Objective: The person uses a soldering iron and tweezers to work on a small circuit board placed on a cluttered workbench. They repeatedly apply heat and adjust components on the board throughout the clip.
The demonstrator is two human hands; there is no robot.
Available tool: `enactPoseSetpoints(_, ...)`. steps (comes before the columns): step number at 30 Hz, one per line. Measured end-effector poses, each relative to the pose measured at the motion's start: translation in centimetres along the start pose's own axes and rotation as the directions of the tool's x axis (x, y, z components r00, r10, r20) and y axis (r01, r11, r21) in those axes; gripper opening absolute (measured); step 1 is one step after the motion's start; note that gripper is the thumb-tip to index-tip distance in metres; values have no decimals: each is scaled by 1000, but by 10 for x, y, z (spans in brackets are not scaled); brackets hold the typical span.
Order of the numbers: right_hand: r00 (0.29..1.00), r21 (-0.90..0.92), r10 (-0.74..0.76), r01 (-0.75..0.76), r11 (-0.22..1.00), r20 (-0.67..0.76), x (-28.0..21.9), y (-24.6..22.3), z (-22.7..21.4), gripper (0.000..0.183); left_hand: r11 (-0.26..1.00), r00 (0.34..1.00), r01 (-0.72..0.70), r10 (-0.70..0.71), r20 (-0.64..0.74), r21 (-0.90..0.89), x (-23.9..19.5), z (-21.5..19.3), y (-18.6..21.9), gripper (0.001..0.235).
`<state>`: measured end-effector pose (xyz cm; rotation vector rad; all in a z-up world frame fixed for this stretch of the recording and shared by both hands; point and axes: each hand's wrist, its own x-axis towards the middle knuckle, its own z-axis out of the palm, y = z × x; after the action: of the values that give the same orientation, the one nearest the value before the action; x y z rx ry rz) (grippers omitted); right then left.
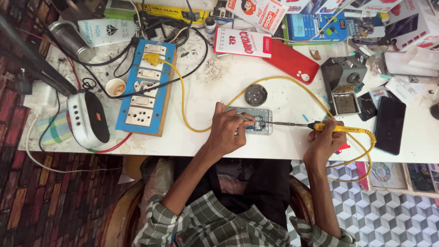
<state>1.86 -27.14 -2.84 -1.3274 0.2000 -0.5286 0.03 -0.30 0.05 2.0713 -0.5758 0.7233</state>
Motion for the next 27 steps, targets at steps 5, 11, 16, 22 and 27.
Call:
enactPoseSetpoints(5, 999, -83, -20, 22, 996, 29, 0, -2, 0, 28, 1000, 1000, -10, 10, -2, -15, -2, 1, 0, 18)
enactPoseSetpoints(11, 998, -75, -30, 34, 997, 54, 1, -2, -1, 27, 1000, 1000, -13, 13, 2, -24, -2, 1, -1, 17)
enactPoseSetpoints(16, 998, -90, -28, 33, 995, 60, 1, -1, -1, 28, 1000, 1000, -15, 15, 6, -21, -3, 1, -1, 18)
enactPoseSetpoints(22, 996, -102, -18, 27, 994, 85, 3, 2, -2, 29, 1000, 1000, -13, 13, 13, -24, -3, 2, -2, 20)
enactPoseSetpoints(27, 998, -110, 2, 5, 994, 65, 4, 4, 0, 28, 999, 999, -36, 36, -8, -28, -1, 2, -1, 22)
